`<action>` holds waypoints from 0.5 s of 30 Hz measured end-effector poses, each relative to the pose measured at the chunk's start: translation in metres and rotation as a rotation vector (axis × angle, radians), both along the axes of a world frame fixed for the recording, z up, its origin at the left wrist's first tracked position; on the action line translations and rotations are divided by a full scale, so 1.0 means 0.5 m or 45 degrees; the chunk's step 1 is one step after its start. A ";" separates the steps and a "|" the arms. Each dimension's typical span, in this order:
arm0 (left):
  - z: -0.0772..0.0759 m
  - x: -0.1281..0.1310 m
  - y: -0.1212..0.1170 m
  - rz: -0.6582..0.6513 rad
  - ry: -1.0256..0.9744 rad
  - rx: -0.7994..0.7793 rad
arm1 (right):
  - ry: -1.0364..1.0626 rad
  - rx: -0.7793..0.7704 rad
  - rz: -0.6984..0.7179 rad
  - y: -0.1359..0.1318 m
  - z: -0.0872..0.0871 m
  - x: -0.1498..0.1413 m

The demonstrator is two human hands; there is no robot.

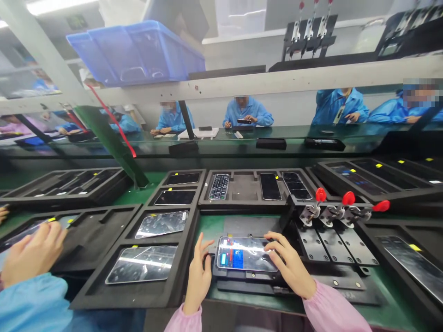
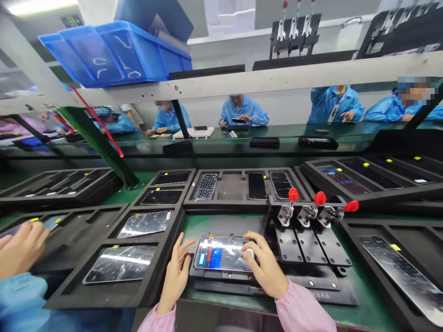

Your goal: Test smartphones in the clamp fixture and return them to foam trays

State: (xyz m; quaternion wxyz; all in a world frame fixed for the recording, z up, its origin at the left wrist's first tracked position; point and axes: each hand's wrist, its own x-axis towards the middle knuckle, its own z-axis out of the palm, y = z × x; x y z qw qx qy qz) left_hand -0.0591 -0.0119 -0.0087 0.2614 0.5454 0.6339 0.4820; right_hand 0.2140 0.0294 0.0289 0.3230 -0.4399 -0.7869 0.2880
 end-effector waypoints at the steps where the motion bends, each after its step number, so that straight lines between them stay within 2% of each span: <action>1: -0.003 -0.002 0.000 -0.006 -0.012 -0.008 | 0.053 -0.011 -0.041 0.002 -0.006 0.003; 5: -0.013 -0.009 0.002 -0.018 -0.125 -0.016 | 0.126 -0.018 -0.107 0.012 -0.021 0.002; 15: -0.014 -0.011 -0.003 -0.037 -0.260 -0.047 | 0.018 -0.118 -0.033 0.032 -0.023 0.011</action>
